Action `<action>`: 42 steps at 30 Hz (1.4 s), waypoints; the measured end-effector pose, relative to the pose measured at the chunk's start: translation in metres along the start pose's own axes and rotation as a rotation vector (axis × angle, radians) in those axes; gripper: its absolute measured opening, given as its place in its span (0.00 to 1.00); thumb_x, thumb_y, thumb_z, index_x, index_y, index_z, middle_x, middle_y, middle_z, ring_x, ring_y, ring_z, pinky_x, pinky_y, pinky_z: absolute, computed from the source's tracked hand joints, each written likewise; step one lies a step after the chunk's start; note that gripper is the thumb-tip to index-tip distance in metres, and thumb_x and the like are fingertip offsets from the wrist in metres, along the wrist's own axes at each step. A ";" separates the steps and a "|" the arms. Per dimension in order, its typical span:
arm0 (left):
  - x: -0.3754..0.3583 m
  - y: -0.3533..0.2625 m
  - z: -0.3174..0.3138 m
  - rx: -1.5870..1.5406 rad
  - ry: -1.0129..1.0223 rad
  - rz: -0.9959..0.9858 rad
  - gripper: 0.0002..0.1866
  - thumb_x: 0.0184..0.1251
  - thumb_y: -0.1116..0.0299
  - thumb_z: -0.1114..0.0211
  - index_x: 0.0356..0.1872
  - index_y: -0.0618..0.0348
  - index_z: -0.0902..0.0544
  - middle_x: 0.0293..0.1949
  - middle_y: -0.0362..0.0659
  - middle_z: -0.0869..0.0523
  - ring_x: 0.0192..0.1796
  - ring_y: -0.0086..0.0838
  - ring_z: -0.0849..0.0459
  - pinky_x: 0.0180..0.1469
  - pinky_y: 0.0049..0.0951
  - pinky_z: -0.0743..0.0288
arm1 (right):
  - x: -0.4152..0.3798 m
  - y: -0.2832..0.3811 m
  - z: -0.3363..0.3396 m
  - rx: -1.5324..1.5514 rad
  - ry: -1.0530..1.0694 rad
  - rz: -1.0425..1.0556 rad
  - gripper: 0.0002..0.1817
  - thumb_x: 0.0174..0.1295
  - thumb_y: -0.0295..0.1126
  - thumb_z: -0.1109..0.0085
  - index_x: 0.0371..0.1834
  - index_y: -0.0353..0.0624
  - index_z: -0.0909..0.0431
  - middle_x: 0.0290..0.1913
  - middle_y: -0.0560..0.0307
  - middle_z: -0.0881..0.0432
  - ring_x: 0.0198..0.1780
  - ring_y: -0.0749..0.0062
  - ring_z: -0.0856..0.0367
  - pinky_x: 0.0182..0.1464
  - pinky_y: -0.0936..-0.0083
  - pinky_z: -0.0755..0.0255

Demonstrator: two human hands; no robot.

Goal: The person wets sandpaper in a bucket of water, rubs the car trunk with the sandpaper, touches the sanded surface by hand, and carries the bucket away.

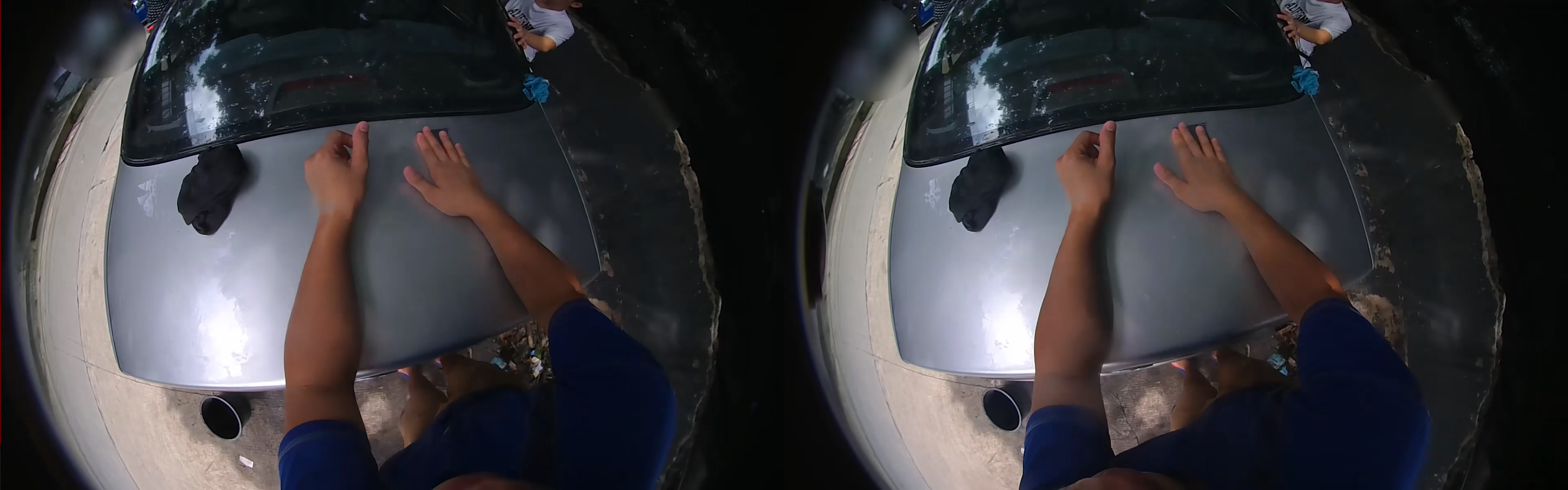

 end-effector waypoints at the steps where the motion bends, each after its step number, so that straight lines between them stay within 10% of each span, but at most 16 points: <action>1: 0.001 0.004 -0.004 0.016 -0.030 -0.060 0.28 0.78 0.43 0.29 0.28 0.61 0.12 0.14 0.45 0.20 0.18 0.38 0.21 0.29 0.39 0.27 | -0.007 0.014 -0.001 -0.022 -0.006 0.035 0.53 0.80 0.73 0.64 0.93 0.42 0.54 0.94 0.50 0.55 0.94 0.50 0.61 0.92 0.50 0.68; 4: -0.001 0.003 -0.009 0.071 0.053 -0.048 0.29 0.77 0.42 0.29 0.28 0.61 0.12 0.14 0.45 0.21 0.18 0.38 0.20 0.29 0.38 0.26 | -0.026 0.000 0.012 -0.028 0.105 0.134 0.55 0.78 0.75 0.64 0.93 0.41 0.54 0.94 0.48 0.57 0.94 0.48 0.63 0.91 0.46 0.71; 8: -0.004 0.001 -0.014 0.164 0.127 -0.103 0.29 0.77 0.40 0.30 0.28 0.60 0.13 0.13 0.45 0.21 0.18 0.40 0.21 0.30 0.39 0.25 | 0.032 -0.202 0.028 0.115 -0.032 -0.641 0.54 0.79 0.74 0.66 0.93 0.40 0.56 0.94 0.46 0.59 0.94 0.45 0.65 0.90 0.43 0.70; 14: -0.012 -0.004 -0.022 0.343 0.234 -0.285 0.26 0.73 0.41 0.27 0.40 0.59 0.09 0.30 0.43 0.13 0.28 0.35 0.17 0.35 0.37 0.23 | -0.032 -0.070 0.019 -0.075 0.094 -0.086 0.55 0.79 0.74 0.67 0.93 0.40 0.57 0.94 0.45 0.60 0.93 0.42 0.66 0.91 0.45 0.69; 15: -0.012 0.001 -0.025 0.392 0.333 -0.312 0.25 0.73 0.43 0.27 0.52 0.56 0.09 0.52 0.44 0.10 0.48 0.39 0.12 0.53 0.42 0.19 | -0.019 -0.105 0.022 -0.032 0.079 -0.132 0.55 0.79 0.74 0.67 0.93 0.41 0.57 0.94 0.44 0.59 0.93 0.42 0.65 0.91 0.45 0.69; 19: -0.030 -0.007 -0.035 0.595 0.502 -0.595 0.36 0.75 0.37 0.35 0.74 0.52 0.18 0.76 0.52 0.23 0.80 0.52 0.29 0.80 0.59 0.40 | 0.021 -0.251 0.015 0.121 -0.155 -0.497 0.57 0.78 0.75 0.65 0.93 0.38 0.58 0.93 0.40 0.59 0.93 0.41 0.64 0.91 0.46 0.68; 21: -0.046 -0.010 -0.042 0.674 0.619 -0.585 0.42 0.76 0.34 0.38 0.82 0.49 0.26 0.85 0.54 0.32 0.88 0.55 0.41 0.87 0.64 0.55 | -0.012 -0.217 0.009 0.084 -0.122 -0.338 0.57 0.79 0.75 0.66 0.92 0.36 0.59 0.93 0.38 0.59 0.93 0.42 0.64 0.91 0.48 0.67; 25: -0.090 -0.052 -0.085 0.671 0.814 -0.619 0.49 0.74 0.29 0.41 0.88 0.45 0.36 0.89 0.53 0.41 0.91 0.56 0.51 0.86 0.73 0.65 | -0.090 -0.175 0.008 0.006 0.012 -0.099 0.57 0.79 0.74 0.66 0.91 0.33 0.56 0.93 0.36 0.57 0.93 0.43 0.62 0.91 0.50 0.65; 30: -0.089 -0.078 -0.184 0.809 0.678 -0.335 0.53 0.73 0.21 0.47 0.90 0.43 0.42 0.91 0.51 0.47 0.92 0.54 0.55 0.81 0.85 0.69 | 0.038 -0.365 0.022 0.219 -0.129 -0.557 0.57 0.78 0.75 0.65 0.90 0.33 0.51 0.92 0.35 0.53 0.93 0.43 0.59 0.91 0.50 0.63; 36: -0.048 -0.081 -0.249 0.903 0.461 -0.142 0.56 0.73 0.20 0.51 0.91 0.48 0.45 0.91 0.55 0.52 0.92 0.60 0.59 0.80 0.85 0.70 | -0.019 -0.324 0.003 0.116 -0.049 -0.212 0.62 0.76 0.79 0.66 0.90 0.29 0.54 0.92 0.35 0.53 0.93 0.45 0.61 0.91 0.50 0.65; 42: -0.040 -0.076 -0.267 0.985 0.469 -0.097 0.58 0.72 0.19 0.50 0.91 0.50 0.46 0.91 0.59 0.52 0.91 0.63 0.61 0.80 0.85 0.69 | 0.046 -0.377 -0.004 0.168 -0.081 -0.291 0.66 0.73 0.82 0.65 0.90 0.27 0.57 0.92 0.31 0.57 0.93 0.44 0.64 0.91 0.52 0.69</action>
Point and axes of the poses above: each hand's wrist, its own x-axis towards the middle knuckle, its own z-axis out of the back of the hand, y = z × x, the point moved 3 cm from there along x, towards the middle knuckle
